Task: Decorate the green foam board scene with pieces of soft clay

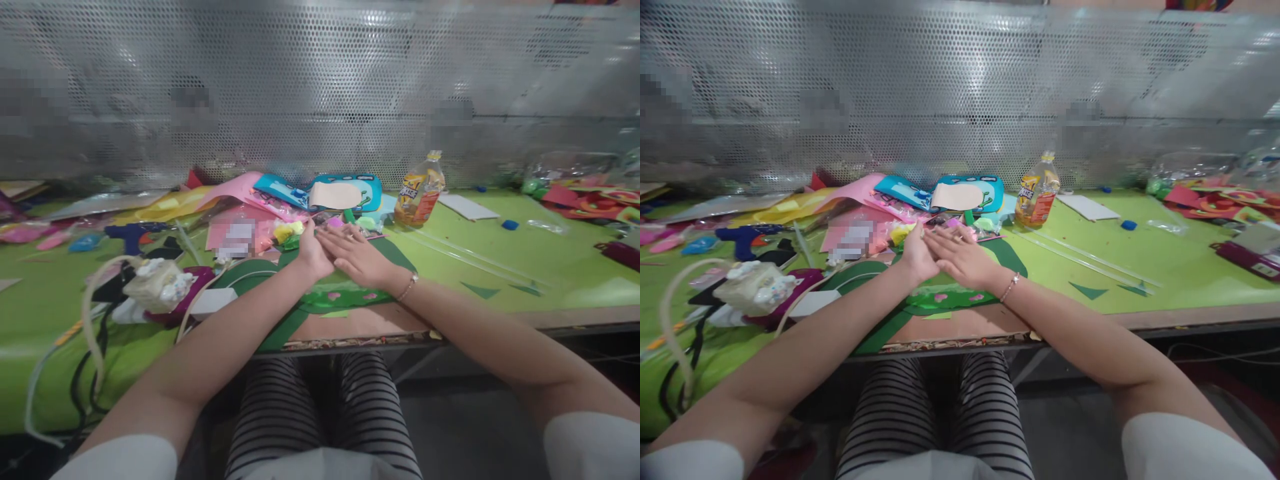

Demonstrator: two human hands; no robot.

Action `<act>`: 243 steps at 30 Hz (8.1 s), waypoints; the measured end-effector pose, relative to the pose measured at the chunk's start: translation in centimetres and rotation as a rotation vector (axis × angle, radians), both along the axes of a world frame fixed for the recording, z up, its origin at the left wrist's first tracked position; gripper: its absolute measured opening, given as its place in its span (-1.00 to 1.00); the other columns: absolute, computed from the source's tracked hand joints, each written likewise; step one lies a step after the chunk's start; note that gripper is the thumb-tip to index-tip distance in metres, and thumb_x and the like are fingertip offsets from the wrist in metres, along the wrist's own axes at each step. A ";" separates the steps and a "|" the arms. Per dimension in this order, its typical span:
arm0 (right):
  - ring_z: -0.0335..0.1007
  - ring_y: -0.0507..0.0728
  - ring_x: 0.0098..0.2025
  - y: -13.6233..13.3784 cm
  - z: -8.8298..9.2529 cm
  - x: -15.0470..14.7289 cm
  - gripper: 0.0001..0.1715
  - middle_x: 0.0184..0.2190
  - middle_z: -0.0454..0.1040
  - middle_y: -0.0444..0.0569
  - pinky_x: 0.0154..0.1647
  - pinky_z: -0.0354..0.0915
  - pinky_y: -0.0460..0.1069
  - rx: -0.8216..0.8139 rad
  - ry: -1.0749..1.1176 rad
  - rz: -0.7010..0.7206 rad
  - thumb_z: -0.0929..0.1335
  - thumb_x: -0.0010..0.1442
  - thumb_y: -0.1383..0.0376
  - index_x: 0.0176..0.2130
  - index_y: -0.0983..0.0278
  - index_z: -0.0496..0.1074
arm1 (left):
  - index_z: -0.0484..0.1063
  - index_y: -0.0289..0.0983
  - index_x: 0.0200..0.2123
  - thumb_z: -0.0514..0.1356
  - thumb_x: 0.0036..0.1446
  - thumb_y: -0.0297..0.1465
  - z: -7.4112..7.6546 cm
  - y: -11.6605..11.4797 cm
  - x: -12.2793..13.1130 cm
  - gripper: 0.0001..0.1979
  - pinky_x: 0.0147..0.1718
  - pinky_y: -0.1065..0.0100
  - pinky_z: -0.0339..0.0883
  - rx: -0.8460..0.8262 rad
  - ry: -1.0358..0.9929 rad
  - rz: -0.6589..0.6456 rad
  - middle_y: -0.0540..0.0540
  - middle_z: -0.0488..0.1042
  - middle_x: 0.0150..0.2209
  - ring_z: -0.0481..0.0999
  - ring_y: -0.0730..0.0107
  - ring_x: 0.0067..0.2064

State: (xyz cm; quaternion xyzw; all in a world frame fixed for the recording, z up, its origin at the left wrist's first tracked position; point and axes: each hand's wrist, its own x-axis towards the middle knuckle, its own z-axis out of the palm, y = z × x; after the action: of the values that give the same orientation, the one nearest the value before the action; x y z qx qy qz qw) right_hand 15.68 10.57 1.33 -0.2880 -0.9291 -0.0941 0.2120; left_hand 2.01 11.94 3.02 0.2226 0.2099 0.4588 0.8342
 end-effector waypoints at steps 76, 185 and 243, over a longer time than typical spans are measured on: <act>-0.31 0.16 0.35 2.7 -0.6 3.5 -0.38 0.33 -0.17 -0.05 0.29 -0.48 0.28 -0.057 -0.010 -0.047 -0.04 0.34 0.12 0.32 0.18 -0.25 | 0.37 -0.30 -0.19 -0.31 0.11 0.11 -0.7 0.9 -0.9 -0.29 -0.06 0.07 0.28 0.122 -0.076 -0.053 -0.25 0.49 -0.17 0.43 0.12 -0.03; 0.46 0.00 -0.39 3.8 3.3 9.9 -0.84 -0.51 0.48 -0.16 -0.36 0.35 -0.11 -1.204 0.279 -0.090 0.44 -0.08 0.32 -0.42 0.32 0.42 | 0.42 -0.34 -0.03 -0.17 0.24 -0.26 -2.5 -2.2 1.2 -0.53 -0.24 0.26 0.19 1.965 1.369 -0.262 -0.22 0.39 -0.30 0.37 0.23 -0.27; 0.39 0.05 -0.45 4.5 3.0 10.3 -0.76 -0.50 0.52 -0.07 -0.40 0.23 -0.10 -0.778 -0.094 -0.356 0.30 0.04 0.21 -0.39 0.30 0.51 | 0.21 -0.38 0.11 -0.25 0.23 -0.04 -2.6 -2.7 1.6 -0.37 0.20 0.03 -0.18 2.130 1.628 -0.245 -0.30 0.22 0.17 0.12 0.16 0.24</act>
State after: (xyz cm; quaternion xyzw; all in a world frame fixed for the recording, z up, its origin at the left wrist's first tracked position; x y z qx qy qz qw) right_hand 25.94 15.09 4.33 -0.4975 -0.8400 0.2152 0.0254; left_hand 3.58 9.24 0.45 0.9821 0.1649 0.0591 -0.0688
